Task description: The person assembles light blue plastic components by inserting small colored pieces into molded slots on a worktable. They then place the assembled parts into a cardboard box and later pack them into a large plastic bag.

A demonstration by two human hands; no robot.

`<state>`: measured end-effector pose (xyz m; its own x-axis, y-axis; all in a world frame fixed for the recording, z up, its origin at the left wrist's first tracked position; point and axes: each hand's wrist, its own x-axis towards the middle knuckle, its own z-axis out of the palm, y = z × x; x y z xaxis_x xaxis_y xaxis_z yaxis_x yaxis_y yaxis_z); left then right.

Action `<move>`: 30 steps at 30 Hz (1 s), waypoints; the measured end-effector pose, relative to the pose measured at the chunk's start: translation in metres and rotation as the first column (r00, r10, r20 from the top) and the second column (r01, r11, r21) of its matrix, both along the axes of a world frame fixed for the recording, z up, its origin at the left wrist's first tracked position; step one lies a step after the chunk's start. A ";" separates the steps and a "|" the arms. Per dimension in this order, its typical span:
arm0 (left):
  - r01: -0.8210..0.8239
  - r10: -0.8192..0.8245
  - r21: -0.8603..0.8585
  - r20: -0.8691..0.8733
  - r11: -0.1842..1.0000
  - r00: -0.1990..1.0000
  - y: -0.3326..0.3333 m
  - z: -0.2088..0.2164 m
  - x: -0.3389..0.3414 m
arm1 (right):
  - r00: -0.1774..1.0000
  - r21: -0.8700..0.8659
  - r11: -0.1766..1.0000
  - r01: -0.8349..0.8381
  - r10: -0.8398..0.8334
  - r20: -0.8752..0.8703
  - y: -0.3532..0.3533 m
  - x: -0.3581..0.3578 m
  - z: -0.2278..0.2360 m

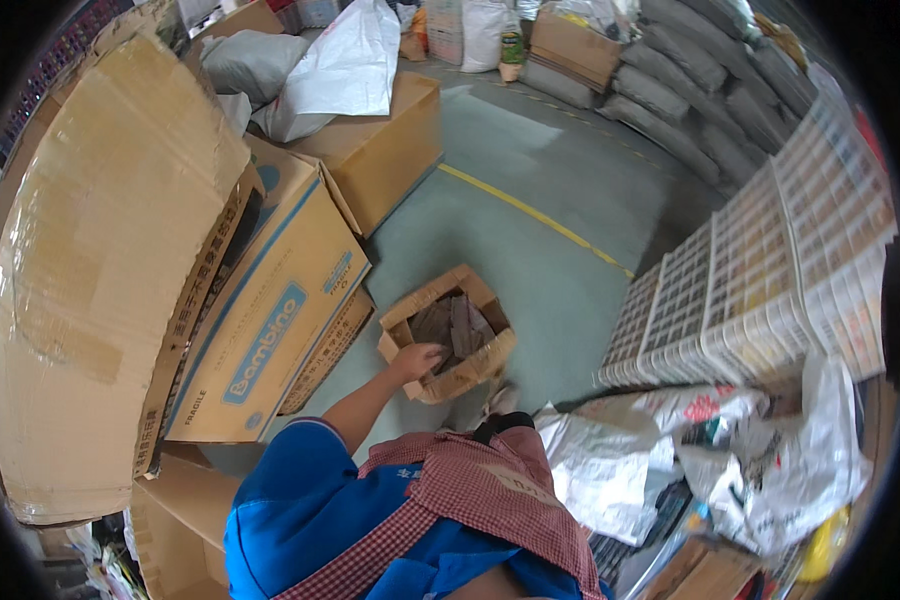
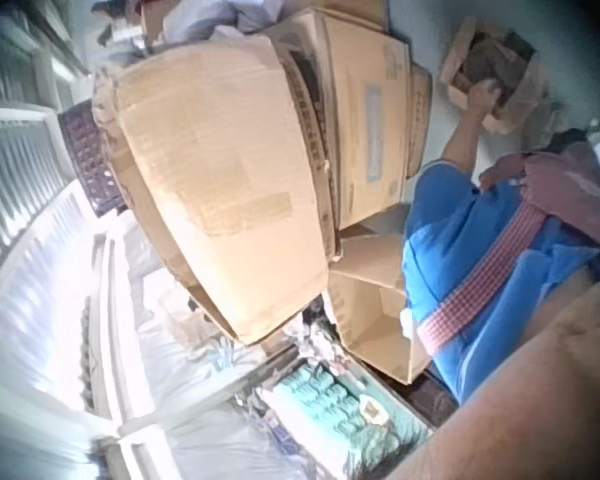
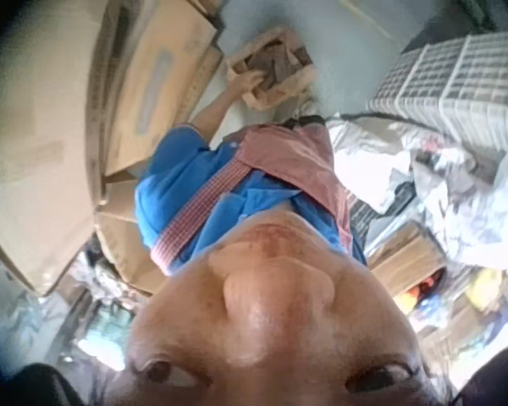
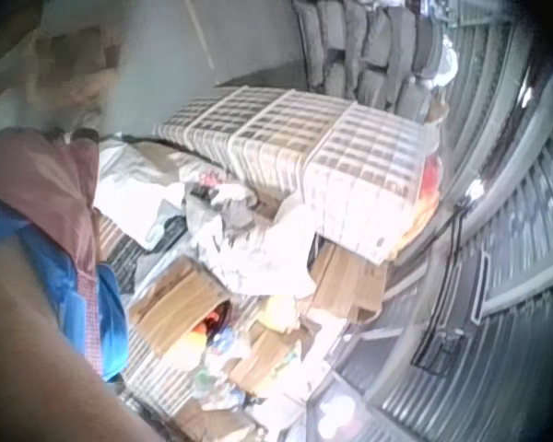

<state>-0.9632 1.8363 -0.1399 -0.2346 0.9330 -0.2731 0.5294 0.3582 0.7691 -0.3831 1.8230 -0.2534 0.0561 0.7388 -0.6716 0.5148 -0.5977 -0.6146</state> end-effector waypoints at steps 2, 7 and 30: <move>0.082 -0.081 0.005 -0.117 0.997 0.990 0.074 0.015 -0.002 | 0.999 0.021 0.999 -0.037 0.037 0.023 0.061 -0.011 -0.005; 0.098 -0.105 -0.039 -0.252 0.994 0.962 0.192 -0.028 -0.011 | 0.974 0.106 0.973 -0.204 0.192 0.117 0.236 -0.030 -0.025; -0.221 0.296 -0.599 0.029 0.769 0.955 0.435 -0.171 -0.140 | 0.497 0.523 0.332 -0.785 0.841 0.212 0.922 -0.500 0.040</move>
<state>-1.1037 2.2717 -0.3111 -0.3754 0.4939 -0.7843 0.2726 0.8676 0.4159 -0.8830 2.7453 -0.2132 -0.8003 0.5789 -0.1563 0.4981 0.4966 -0.7109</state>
